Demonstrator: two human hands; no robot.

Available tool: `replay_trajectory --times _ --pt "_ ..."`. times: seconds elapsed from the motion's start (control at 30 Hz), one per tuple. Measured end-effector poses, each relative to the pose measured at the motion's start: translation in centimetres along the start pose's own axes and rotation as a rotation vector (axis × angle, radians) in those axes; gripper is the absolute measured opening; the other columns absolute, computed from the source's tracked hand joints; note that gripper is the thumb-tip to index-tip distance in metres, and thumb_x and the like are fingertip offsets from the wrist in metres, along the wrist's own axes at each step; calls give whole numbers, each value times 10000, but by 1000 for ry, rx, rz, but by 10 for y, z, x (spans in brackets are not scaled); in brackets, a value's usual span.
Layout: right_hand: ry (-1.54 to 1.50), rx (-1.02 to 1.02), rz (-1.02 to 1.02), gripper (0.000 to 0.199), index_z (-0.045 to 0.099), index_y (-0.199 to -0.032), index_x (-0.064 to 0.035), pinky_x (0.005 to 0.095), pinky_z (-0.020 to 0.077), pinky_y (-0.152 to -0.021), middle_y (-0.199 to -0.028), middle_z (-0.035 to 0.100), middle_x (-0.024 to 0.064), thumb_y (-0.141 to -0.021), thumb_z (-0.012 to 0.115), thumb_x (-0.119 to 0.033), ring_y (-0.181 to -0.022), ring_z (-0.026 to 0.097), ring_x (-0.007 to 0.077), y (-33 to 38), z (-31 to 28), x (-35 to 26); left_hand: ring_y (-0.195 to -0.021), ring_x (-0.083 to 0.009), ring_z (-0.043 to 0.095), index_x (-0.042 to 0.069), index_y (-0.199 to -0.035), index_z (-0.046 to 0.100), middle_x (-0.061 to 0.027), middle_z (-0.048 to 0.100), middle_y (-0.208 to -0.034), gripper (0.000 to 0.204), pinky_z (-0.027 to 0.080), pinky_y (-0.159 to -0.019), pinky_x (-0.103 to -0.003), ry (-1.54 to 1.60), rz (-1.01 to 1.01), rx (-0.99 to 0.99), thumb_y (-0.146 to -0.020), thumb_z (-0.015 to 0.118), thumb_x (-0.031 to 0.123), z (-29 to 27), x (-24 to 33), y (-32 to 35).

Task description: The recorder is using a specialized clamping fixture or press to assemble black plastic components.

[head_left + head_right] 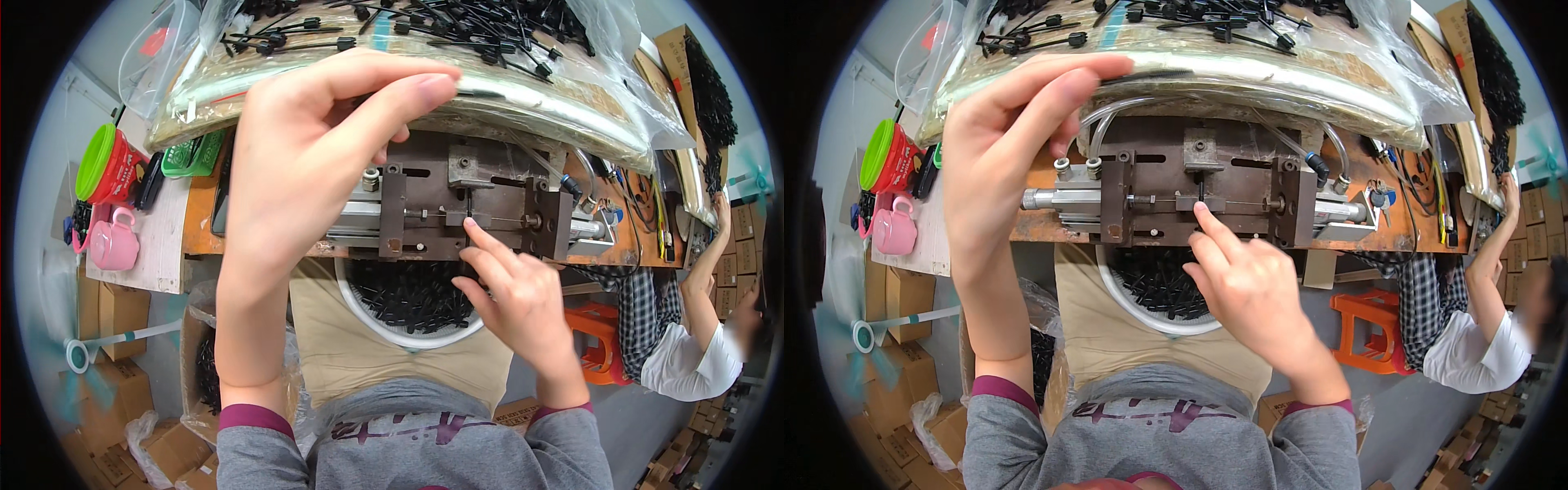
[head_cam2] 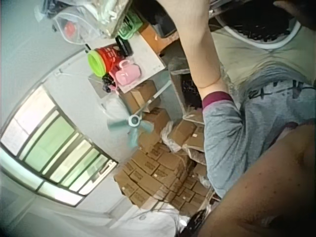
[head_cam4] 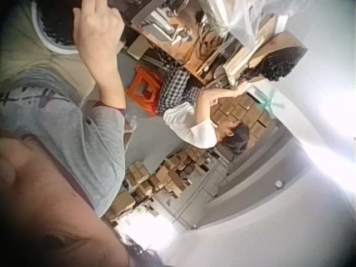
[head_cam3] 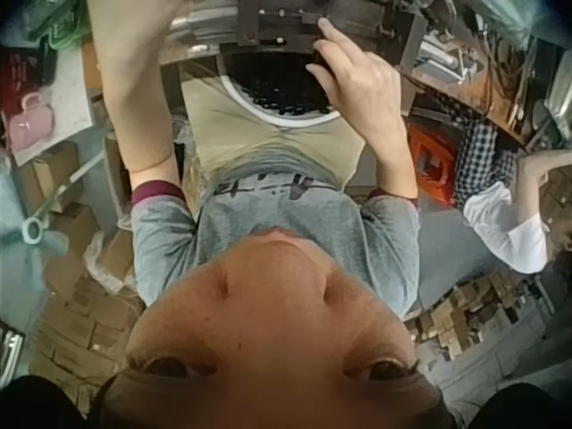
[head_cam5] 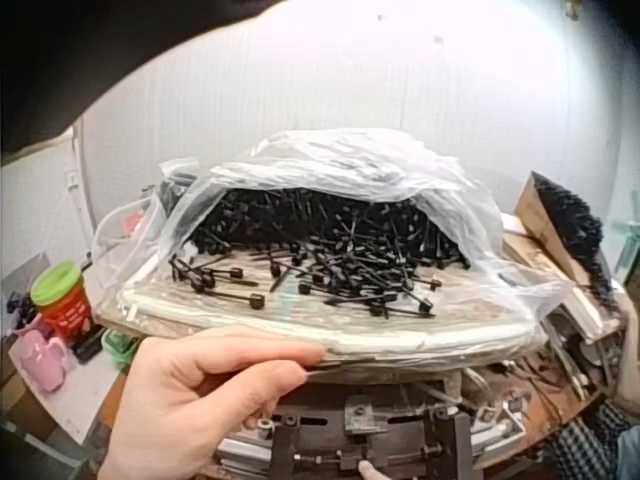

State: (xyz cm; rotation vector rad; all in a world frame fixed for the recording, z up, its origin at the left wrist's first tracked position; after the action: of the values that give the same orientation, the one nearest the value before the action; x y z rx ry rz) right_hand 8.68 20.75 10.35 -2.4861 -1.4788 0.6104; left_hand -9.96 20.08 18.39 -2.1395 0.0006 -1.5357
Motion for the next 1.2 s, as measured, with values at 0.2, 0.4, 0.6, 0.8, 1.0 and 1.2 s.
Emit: replay_trajectory --times 0.2,0.4,0.6,0.8,1.0,1.2 --pt "-36 323 43 192 684 -928 -28 265 502 -551 -842 701 104 -800 770 -143 -574 628 171 -85 -81 31 -1202 -307 611 -113 -1354 509 -239 565 -1356 421 522 -971 -335 280 -19 -38 -936 496 -72 10 -8 35" --pt "286 -59 366 680 719 -970 41 425 548 -795 -966 701 252 -769 698 -607 -921 689 353 -228 -62 88 -1036 -264 695 -42 -1072 713 -241 644 -1244 451 570 -842 -307 -70 176 -2 -635 824 -36 27 12 65" --pt "344 -174 279 711 674 -1080 85 430 524 -906 -1079 681 275 -773 691 -557 -1055 654 384 -264 -8 126 -786 -165 652 14 -973 740 -151 638 -1189 338 566 -718 -281 -207 238 9 -662 864 60 64 -12 101" --pt "221 -243 4 517 666 -1133 40 413 503 -915 -1099 671 273 -796 711 -350 -1043 645 390 -234 -19 124 -801 -196 652 -11 -941 681 -148 643 -1189 298 556 -658 -306 -345 273 -55 -706 815 113 98 -34 119" --pt "185 -256 -105 395 689 -1087 30 419 490 -855 -1006 658 222 -839 711 -277 -964 623 377 -214 -42 105 -782 -239 681 7 -888 672 -175 655 -1242 271 567 -724 -328 -536 348 -28 -705 799 162 119 -44 118" --pt "202 141 -272 299 655 -933 40 434 481 -791 -883 645 187 -899 669 -257 -872 616 368 -206 -81 96 -734 -229 687 27 -871 682 -153 668 -1239 262 562 -712 -310 -673 344 -52 -689 813 163 120 -42 105"
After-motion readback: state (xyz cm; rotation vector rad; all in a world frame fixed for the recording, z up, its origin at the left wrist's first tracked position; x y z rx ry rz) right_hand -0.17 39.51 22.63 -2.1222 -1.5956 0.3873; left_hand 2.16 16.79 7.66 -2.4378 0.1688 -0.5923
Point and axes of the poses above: each hand's wrist, its own y-axis away from the middle knuckle, its own z-axis out of the palm, x = y × z, the point moved 9 cm from there along -y, towards the middle knuckle
